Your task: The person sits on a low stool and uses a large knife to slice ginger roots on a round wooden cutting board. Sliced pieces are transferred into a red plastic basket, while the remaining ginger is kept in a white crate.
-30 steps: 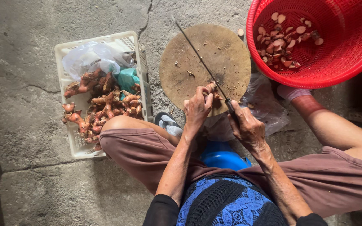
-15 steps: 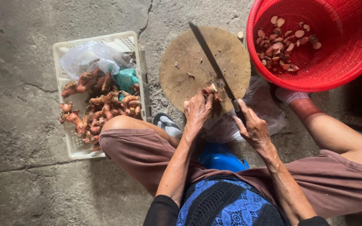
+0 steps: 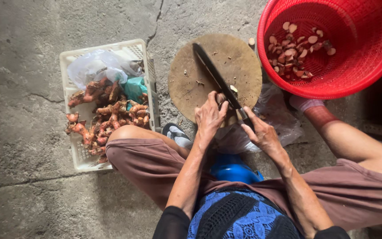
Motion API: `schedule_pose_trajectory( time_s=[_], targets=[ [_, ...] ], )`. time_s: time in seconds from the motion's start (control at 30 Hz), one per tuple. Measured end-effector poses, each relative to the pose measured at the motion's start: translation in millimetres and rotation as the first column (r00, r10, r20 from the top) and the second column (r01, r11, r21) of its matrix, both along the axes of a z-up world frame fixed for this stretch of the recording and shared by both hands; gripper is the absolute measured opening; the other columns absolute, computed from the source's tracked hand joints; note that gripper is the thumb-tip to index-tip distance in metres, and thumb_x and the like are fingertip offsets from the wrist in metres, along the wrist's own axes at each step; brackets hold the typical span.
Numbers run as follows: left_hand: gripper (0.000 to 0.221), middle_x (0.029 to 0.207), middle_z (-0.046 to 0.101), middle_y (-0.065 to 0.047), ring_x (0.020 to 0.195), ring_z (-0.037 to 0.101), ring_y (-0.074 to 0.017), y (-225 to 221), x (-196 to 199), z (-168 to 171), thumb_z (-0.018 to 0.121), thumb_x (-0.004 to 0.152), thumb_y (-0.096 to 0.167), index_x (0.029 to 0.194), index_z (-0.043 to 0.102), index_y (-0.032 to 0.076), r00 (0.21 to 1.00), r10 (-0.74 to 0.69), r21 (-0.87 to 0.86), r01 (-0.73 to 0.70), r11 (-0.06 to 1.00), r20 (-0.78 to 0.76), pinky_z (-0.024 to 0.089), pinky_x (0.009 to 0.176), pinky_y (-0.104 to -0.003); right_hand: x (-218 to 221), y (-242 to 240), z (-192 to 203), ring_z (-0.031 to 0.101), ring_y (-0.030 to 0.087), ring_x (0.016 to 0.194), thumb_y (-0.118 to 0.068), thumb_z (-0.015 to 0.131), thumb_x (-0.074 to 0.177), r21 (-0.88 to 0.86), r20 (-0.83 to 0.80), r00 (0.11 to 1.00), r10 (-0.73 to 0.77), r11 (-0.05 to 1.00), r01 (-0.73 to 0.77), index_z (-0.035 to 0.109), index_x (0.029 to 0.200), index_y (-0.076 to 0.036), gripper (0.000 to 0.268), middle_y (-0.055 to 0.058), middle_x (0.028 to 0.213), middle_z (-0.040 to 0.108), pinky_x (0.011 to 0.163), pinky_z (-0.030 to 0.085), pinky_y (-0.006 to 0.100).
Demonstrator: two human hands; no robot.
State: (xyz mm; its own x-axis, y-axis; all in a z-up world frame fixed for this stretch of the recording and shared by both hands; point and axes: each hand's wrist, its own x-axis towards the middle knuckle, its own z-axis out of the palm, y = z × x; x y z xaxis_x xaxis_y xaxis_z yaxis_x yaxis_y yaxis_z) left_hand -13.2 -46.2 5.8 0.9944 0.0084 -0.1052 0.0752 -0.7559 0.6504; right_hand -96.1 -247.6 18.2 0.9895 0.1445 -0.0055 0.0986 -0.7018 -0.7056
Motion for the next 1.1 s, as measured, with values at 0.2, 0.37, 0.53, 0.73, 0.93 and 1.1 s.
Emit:
schedule_pose_trajectory(
  time_s=[0.2, 0.37, 0.53, 0.73, 0.93, 1.1],
  targets=[
    [0.043, 0.098, 0.076, -0.020, 0.095, 0.073, -0.0388, 11, 22, -17, 0.063, 0.094, 0.040, 0.127, 0.059, 0.013, 0.980, -0.044, -0.128, 0.020, 0.992, -0.193, 0.055, 0.081, -0.048, -5, -1, -14, 0.074, 0.037, 0.100, -0.023, 0.073, 0.094, 0.072, -0.106, 0.983, -0.147, 0.985, 0.155, 0.045, 0.156, -0.016, 0.068, 0.022, 0.113, 0.073, 0.081, 0.057, 0.043],
    [0.042, 0.092, 0.078, -0.010, 0.076, 0.073, -0.0206, 39, 34, -24, 0.057, 0.095, 0.041, 0.124, 0.067, 0.012, 0.921, -0.128, -0.426, -0.045, 0.903, -0.368, 0.055, 0.068, -0.033, -7, -10, 0, 0.072, 0.039, 0.106, -0.021, 0.073, 0.095, 0.047, 0.021, 0.988, -0.155, 0.987, 0.154, 0.045, 0.155, -0.013, 0.066, 0.024, 0.121, 0.071, 0.084, 0.058, 0.043],
    [0.041, 0.091, 0.072, -0.007, 0.063, 0.056, -0.0093, 45, 43, -23, 0.055, 0.101, 0.032, 0.127, 0.065, 0.001, 0.878, -0.204, -0.679, -0.169, 0.715, -0.434, 0.047, 0.056, -0.025, -8, -3, 21, 0.073, 0.037, 0.106, -0.021, 0.072, 0.095, 0.094, 0.019, 0.992, -0.126, 0.988, 0.124, 0.045, 0.155, -0.014, 0.066, 0.022, 0.121, 0.071, 0.083, 0.059, 0.042],
    [0.033, 0.100, 0.079, -0.002, 0.091, 0.075, -0.0084, 47, 28, -23, 0.052, 0.111, 0.031, 0.132, 0.056, 0.005, 0.968, -0.235, -0.713, 0.105, 0.694, -0.087, 0.056, 0.074, -0.023, -4, 16, 28, 0.072, 0.039, 0.101, -0.020, 0.074, 0.093, -0.022, 0.062, 0.998, 0.003, 1.000, -0.002, 0.044, 0.154, -0.016, 0.069, 0.021, 0.124, 0.070, 0.079, 0.060, 0.044],
    [0.038, 0.095, 0.073, -0.006, 0.065, 0.064, -0.0134, 63, 43, -52, 0.052, 0.102, 0.028, 0.137, 0.049, 0.011, 0.853, -0.238, -0.753, -0.241, 0.612, -0.465, 0.050, 0.054, -0.027, -7, 14, 27, 0.073, 0.037, 0.099, -0.020, 0.074, 0.092, 0.015, 0.020, 0.995, -0.095, 0.995, 0.094, 0.045, 0.153, -0.016, 0.068, 0.021, 0.121, 0.071, 0.078, 0.060, 0.043],
    [0.041, 0.099, 0.068, -0.007, 0.067, 0.065, -0.0152, 69, 38, -64, 0.059, 0.100, 0.020, 0.138, 0.047, 0.011, 0.895, -0.133, -0.774, -0.285, 0.565, -0.426, 0.056, 0.057, -0.031, -7, 4, 30, 0.074, 0.036, 0.099, -0.018, 0.074, 0.092, 0.047, -0.006, 0.991, -0.137, 0.989, 0.137, 0.046, 0.153, -0.015, 0.067, 0.020, 0.116, 0.072, 0.079, 0.059, 0.044]
  ],
)
